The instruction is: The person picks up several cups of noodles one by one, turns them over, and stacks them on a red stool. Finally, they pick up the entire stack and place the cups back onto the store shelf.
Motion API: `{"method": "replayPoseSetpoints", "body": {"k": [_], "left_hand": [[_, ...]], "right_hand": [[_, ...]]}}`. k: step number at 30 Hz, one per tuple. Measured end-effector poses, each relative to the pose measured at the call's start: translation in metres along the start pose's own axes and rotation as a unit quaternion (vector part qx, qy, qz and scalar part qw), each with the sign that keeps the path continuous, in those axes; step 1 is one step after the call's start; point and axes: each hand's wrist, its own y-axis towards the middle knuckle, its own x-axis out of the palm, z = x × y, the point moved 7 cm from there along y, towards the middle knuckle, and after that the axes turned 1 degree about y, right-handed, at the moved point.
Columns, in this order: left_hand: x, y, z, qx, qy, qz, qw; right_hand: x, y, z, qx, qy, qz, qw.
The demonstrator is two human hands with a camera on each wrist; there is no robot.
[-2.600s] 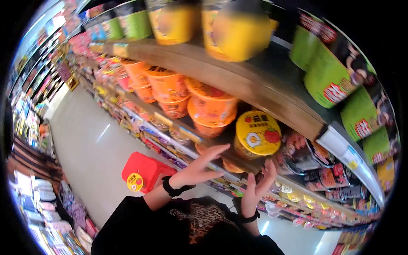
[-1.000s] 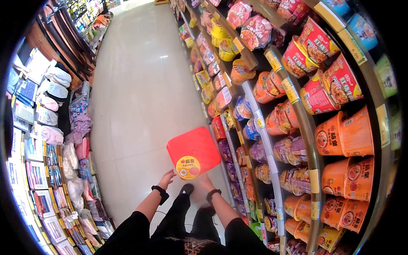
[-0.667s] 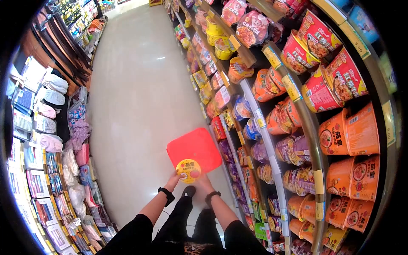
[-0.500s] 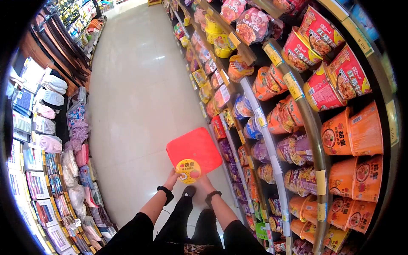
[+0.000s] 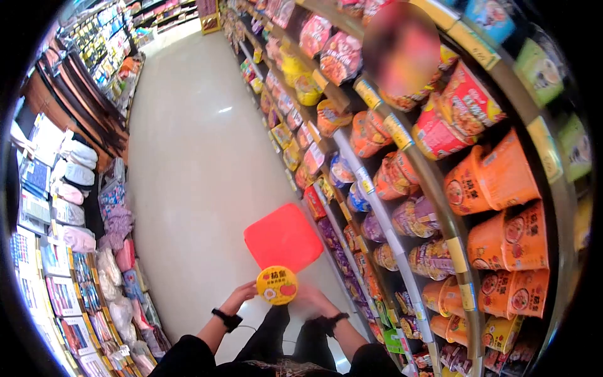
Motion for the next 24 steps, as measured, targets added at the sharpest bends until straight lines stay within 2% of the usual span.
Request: {"method": "replayPoseSetpoints", "body": {"k": [1,4,7,9,12,15,19,24], "left_hand": [[0.01,-0.02,0.026,-0.002,0.016,-0.002,1.0],[0.034,-0.068,0.082,0.023,0.034,-0.014,0.999],[0.051,-0.095,0.121,0.102,0.09,-0.033,0.99],[0.068,-0.108,0.155,0.176,0.125,-0.049,0.975],[0.1,-0.127,0.204,0.295,0.206,-0.065,0.931],[0.155,-0.157,0.26,0.393,0.327,-0.106,0.853],[0.208,-0.167,0.271,0.393,0.318,-0.176,0.845],[0.282,-0.161,0.257,0.393,0.324,-0.291,0.81]], "right_hand": [[-0.023,0.003,0.026,-0.005,-0.01,0.017,1.0],[-0.006,-0.055,-0.016,-0.069,-0.031,-0.014,0.997],[-0.006,-0.097,-0.044,-0.178,-0.059,0.003,0.982],[0.0,-0.132,-0.066,-0.216,-0.057,0.027,0.974],[0.025,-0.196,-0.116,-0.315,-0.118,0.068,0.939],[0.035,-0.243,-0.128,-0.394,-0.107,0.064,0.91],[0.041,-0.299,-0.125,-0.476,-0.024,0.081,0.875],[0.02,-0.367,-0.092,-0.515,-0.023,0.193,0.835]]}}
